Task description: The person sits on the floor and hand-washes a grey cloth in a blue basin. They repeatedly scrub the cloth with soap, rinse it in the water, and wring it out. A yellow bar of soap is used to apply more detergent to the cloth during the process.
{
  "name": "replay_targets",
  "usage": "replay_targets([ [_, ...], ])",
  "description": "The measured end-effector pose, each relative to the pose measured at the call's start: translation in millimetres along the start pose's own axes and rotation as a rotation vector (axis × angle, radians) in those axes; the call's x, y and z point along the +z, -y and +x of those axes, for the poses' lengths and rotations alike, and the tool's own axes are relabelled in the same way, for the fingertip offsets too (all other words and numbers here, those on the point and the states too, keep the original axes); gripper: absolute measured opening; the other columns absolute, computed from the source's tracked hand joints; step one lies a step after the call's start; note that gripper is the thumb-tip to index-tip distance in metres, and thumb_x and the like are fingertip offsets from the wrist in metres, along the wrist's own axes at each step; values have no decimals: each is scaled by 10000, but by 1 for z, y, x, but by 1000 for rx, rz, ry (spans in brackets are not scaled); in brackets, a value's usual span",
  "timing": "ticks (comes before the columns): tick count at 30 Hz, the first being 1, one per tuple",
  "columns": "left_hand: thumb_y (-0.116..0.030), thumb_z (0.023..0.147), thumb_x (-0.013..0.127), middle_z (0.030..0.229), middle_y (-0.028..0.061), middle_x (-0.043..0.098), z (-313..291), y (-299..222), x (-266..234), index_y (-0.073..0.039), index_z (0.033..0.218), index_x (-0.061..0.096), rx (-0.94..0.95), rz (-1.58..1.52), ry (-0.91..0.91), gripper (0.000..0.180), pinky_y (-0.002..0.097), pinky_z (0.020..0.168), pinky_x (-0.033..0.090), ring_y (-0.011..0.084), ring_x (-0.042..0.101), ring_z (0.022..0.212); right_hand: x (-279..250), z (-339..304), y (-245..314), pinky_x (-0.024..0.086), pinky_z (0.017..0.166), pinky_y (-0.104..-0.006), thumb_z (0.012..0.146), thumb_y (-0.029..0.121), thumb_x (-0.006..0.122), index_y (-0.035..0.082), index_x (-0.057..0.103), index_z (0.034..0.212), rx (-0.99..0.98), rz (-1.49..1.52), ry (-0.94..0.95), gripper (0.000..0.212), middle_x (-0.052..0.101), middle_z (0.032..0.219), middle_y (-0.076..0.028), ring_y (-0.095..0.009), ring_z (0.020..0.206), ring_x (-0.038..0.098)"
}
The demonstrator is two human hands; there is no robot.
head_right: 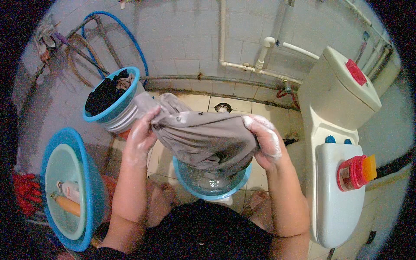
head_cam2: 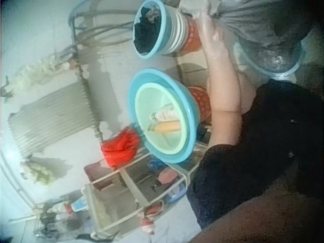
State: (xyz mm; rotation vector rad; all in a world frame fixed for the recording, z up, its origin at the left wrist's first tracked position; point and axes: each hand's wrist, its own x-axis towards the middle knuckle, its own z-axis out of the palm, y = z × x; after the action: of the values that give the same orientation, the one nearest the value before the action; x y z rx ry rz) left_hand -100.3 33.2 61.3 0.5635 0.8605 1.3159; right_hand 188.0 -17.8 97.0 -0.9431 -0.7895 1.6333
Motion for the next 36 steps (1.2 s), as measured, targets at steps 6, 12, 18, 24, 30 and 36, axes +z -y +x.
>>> replay_targets([
  [6, -123, 747, 648, 1110, 101, 561, 1, 14, -6, 28, 1194, 458, 180, 824, 217, 508, 300, 883, 416, 179, 534, 1008, -8, -1, 0, 478, 757, -303, 842, 161, 532, -11, 565, 995, -16, 49, 49, 232, 608, 922, -90, -181, 821, 582],
  [12, -183, 722, 674, 1190, 170, 501, -13, 44, 6, 16, 1184, 482, 274, 1343, 407, 539, 329, 934, 372, 236, 481, 1106, -15, -1, -22, 481, 761, -310, 835, 154, 542, -13, 569, 976, 131, 119, 132, 220, 611, 912, -101, -192, 826, 592],
  [18, -219, 779, 646, 1214, 137, 474, -23, 69, 43, -18, 1153, 519, 137, 1098, 871, 443, 337, 947, 353, 216, 453, 1115, -10, -9, -21, 466, 745, -287, 797, 182, 612, 7, 582, 944, 216, -112, 239, 230, 600, 897, -72, -164, 824, 566],
  [24, -303, 846, 577, 912, 46, 593, -21, 46, 42, -26, 994, 568, -127, 857, 604, 314, 284, 732, 454, 126, 547, 812, -29, 1, -12, 446, 776, -304, 716, 295, 712, -21, 578, 1011, 59, -614, 174, 452, 602, 944, -99, -179, 858, 553],
  [30, -261, 838, 593, 927, 72, 605, -40, 26, 55, -35, 965, 568, -285, 211, 342, 260, 307, 707, 496, 177, 598, 826, -38, 8, -22, 443, 750, -307, 695, 233, 720, 9, 597, 993, 279, -1243, 291, 393, 632, 866, -106, -170, 769, 558],
  [36, -215, 857, 571, 940, 89, 601, -27, 4, 31, -18, 993, 552, -255, 129, 361, 240, 311, 767, 493, 172, 594, 844, -59, 14, -11, 432, 705, -312, 778, 316, 623, 1, 599, 899, 117, -1234, 245, 338, 602, 785, -83, -164, 734, 528],
])
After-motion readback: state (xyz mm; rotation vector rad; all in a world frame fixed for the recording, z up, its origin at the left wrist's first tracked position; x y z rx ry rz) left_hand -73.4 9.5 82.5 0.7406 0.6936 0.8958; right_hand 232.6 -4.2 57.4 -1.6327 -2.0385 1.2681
